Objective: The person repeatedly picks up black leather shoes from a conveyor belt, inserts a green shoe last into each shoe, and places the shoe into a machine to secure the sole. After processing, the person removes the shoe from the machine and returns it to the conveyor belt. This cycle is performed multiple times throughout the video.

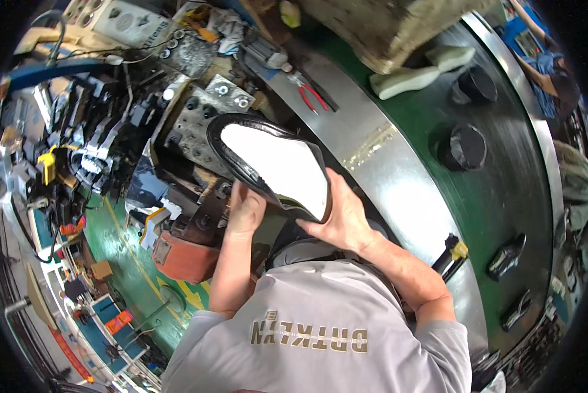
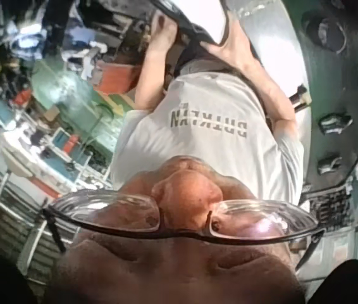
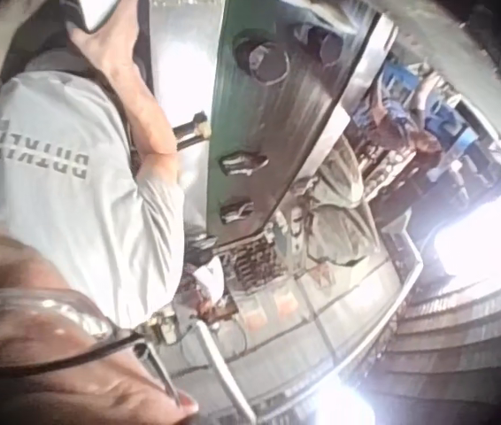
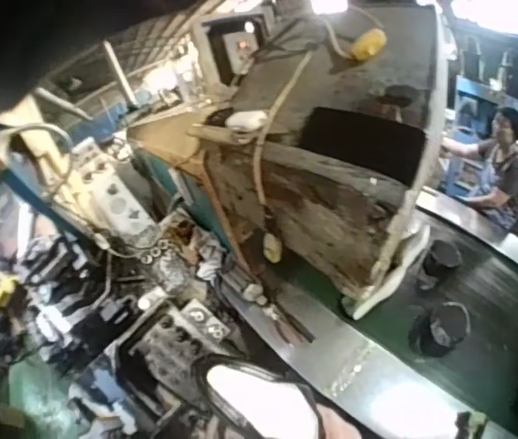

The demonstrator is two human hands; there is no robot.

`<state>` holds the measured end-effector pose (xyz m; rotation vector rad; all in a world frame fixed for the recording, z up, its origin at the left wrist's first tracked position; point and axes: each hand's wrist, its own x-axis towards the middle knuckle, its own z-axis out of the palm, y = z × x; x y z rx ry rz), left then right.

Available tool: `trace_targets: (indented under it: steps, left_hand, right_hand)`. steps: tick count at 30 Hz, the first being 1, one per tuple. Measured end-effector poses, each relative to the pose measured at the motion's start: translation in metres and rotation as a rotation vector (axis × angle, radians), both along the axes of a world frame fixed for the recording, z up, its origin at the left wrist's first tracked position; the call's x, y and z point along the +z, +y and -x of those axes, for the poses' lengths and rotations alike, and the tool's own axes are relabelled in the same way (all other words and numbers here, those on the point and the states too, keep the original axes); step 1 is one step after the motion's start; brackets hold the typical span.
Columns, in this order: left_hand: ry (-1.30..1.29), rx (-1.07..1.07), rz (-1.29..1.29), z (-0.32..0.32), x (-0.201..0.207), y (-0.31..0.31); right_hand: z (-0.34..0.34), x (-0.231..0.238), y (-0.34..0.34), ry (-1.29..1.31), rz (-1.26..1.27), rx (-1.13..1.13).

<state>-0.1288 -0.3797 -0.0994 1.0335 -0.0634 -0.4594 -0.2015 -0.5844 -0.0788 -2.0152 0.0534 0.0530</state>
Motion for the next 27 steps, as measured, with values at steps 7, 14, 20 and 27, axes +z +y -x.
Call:
trace_targets:
  steps: [7, 14, 20, 27]
  left_hand:
    - [-0.134, -0.031, -0.127, -0.011, 0.015, -0.114]
    - [-0.176, -0.393, -0.184, 0.022, -0.025, -0.204]
    - [-0.130, -0.550, -0.383, 0.054, -0.049, -0.206]
    - [-0.016, -0.516, -0.533, 0.061, -0.066, -0.189]
  right_hand:
    - [0.049, -0.032, -0.056, -0.010, 0.164, -0.257]
    - [0.126, -0.076, -0.138, 0.062, -0.352, -0.557]
    - [0.178, -0.088, -0.247, 0.236, -1.232, -1.085]
    - [0.222, -0.211, -0.400, -0.129, -1.493, -1.509]
